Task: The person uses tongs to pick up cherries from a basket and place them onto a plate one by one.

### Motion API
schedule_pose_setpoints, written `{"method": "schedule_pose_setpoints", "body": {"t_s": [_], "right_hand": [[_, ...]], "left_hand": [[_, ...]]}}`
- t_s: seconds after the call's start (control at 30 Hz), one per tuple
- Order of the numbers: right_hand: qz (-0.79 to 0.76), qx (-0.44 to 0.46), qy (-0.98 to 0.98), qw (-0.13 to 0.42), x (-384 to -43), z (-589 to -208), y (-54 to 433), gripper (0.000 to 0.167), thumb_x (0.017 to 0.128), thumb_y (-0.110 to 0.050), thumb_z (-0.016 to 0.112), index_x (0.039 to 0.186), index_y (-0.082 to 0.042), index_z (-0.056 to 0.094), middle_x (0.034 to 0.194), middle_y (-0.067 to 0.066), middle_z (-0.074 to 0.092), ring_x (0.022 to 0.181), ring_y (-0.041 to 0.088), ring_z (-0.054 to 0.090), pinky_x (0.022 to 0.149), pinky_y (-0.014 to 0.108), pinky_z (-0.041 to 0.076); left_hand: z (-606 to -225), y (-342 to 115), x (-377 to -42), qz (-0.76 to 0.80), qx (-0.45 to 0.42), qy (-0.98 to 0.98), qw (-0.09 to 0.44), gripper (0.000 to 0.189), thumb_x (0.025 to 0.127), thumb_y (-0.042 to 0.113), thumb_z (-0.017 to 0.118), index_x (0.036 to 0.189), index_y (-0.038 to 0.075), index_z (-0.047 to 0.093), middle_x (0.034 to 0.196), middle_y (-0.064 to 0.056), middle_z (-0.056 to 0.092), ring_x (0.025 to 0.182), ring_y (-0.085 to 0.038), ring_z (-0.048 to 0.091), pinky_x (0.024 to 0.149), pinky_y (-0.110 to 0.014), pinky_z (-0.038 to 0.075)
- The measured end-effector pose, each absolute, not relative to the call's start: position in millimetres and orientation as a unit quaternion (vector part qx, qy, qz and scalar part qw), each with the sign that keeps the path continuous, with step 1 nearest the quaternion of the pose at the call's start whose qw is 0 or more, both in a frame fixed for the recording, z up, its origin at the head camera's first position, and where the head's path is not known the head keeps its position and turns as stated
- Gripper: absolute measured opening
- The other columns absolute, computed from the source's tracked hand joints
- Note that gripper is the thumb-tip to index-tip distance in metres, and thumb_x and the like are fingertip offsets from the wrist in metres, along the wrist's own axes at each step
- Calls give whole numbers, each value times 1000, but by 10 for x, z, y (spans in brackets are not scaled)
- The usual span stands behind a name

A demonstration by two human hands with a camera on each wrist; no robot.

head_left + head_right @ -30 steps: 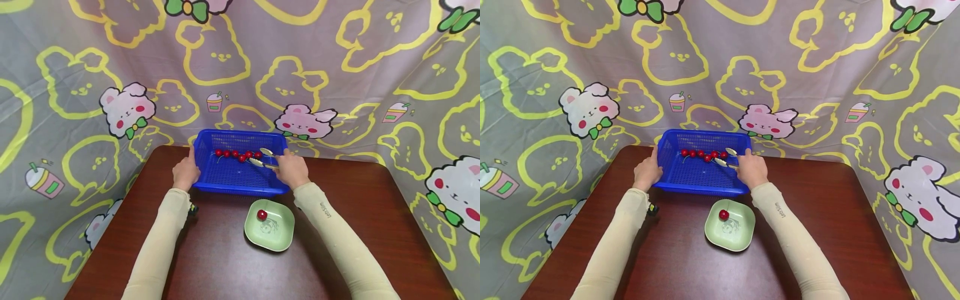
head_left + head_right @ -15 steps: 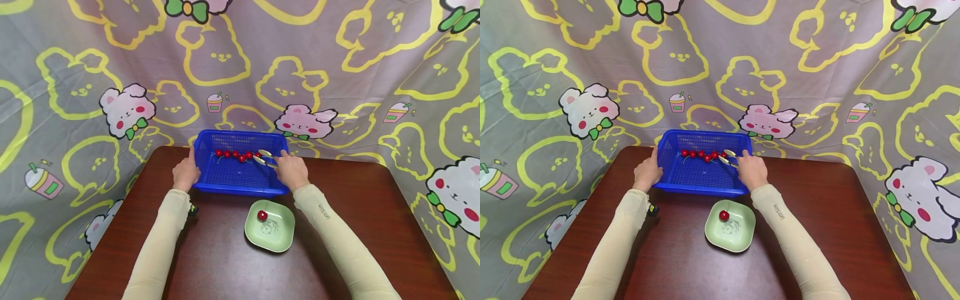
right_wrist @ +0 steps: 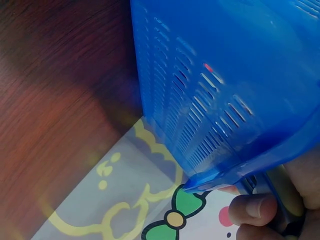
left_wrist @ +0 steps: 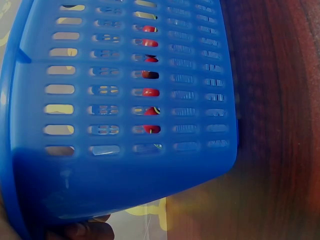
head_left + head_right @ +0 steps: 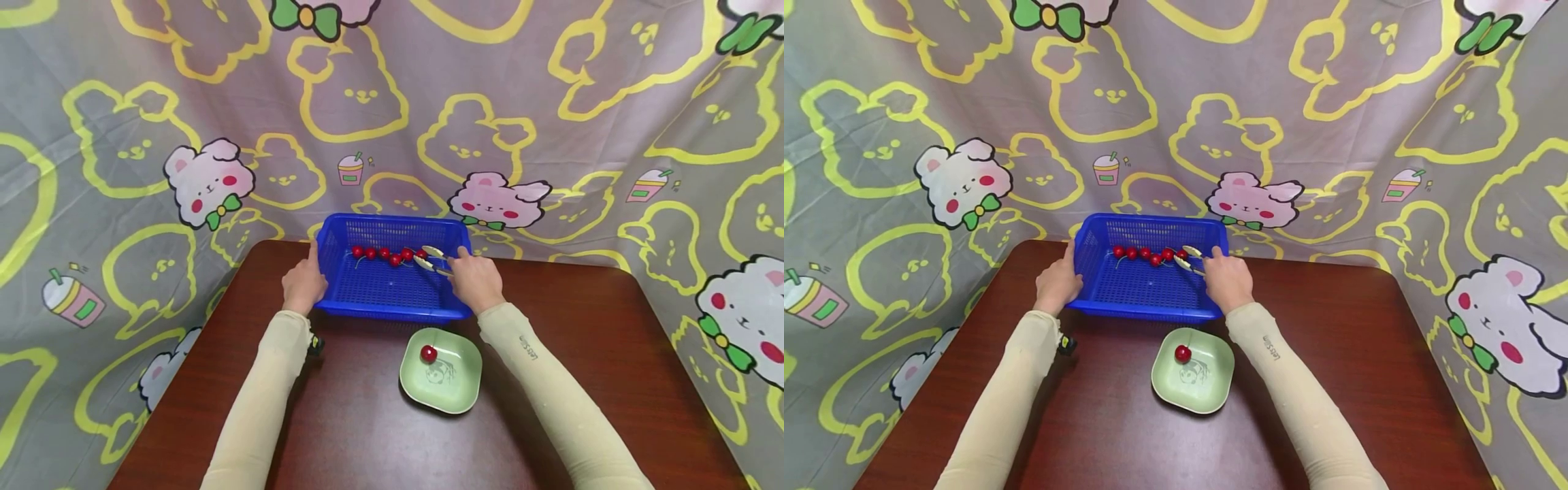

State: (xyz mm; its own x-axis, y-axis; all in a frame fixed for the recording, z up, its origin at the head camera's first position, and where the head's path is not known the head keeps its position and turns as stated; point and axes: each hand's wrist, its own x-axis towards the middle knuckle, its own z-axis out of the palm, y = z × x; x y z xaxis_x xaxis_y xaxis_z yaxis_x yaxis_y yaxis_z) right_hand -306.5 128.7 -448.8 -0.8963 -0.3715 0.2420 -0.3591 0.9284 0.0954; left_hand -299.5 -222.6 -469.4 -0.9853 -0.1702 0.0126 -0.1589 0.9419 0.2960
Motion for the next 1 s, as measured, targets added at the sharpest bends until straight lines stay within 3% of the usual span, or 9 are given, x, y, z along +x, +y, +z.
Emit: {"method": "schedule_pose_setpoints", "body": {"t_s": [0.2, 0.5, 0.73, 1.0], "right_hand": [[-15, 188, -973, 133, -3075, -4512, 1298, 33, 92, -28, 78, 121, -12, 77, 102, 13, 65, 60, 25, 64, 58, 42, 56], [39, 182, -975, 120, -3088, -4515, 1368, 39, 93, -32, 77, 129, -17, 75, 103, 11, 64, 72, 29, 65, 63, 45, 55], [84, 179, -971, 131, -3097, -4553, 1417, 41, 92, -31, 79, 131, -20, 74, 93, 9, 60, 61, 28, 57, 59, 46, 53], [117, 170, -971, 123, -3080, -4554, 1454, 44, 93, -33, 77, 135, -19, 72, 88, 7, 55, 60, 25, 50, 57, 42, 47]], "left_hand": [[-4670, -2227, -2993, -149, 80, -985, 25, 84, 98, 21, 63, 167, 12, 14, 124, -26, 67, 95, -46, 69, 81, -60, 55], [-4678, -2230, -2982, -152, 81, -985, 22, 84, 98, 21, 63, 167, 12, 15, 122, -25, 68, 93, -44, 69, 78, -58, 55], [-4696, -2238, -2989, -152, 80, -985, 23, 85, 99, 21, 63, 167, 12, 14, 123, -25, 67, 92, -44, 69, 77, -57, 55], [-4706, -2241, -2985, -153, 76, -985, 25, 84, 98, 19, 62, 167, 11, 14, 125, -26, 67, 96, -46, 69, 79, -59, 55]]}}
